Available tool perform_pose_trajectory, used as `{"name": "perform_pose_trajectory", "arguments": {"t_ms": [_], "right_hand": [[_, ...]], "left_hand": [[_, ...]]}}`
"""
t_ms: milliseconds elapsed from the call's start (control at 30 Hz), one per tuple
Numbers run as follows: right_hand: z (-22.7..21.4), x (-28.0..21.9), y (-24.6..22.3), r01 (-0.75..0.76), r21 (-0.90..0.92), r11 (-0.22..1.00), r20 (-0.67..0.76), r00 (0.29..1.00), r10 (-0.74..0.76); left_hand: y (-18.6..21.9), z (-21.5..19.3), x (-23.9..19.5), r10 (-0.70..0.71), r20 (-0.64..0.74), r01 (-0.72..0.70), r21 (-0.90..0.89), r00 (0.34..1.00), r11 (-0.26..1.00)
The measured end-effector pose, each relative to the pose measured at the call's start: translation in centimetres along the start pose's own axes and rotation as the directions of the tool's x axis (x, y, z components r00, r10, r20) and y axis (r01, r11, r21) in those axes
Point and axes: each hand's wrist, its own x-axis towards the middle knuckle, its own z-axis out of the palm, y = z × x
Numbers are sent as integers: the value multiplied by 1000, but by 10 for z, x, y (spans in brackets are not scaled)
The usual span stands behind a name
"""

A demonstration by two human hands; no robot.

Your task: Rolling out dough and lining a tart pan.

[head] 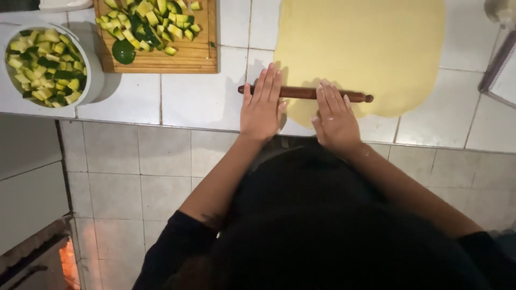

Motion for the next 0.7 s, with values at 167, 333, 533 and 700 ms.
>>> {"name": "perform_pose_trajectory", "arguments": {"t_ms": [167, 333, 533, 700], "right_hand": [[-9, 0, 17, -10, 107, 994, 87, 996, 1], [-4, 33, 58, -23, 190, 981, 117, 993, 1], [16, 93, 74, -87, 34, 996, -128, 988, 91], [11, 97, 57, -207, -102, 973, -83, 976, 199]], "left_hand": [[-2, -12, -8, 40, 58, -40, -5, 998, 999], [-15, -21, 35, 105, 64, -106, 18, 992, 994], [-10, -13, 104, -14, 74, 12, 36, 997, 999], [3, -30, 103, -99, 142, 70, 196, 985, 978]]}}
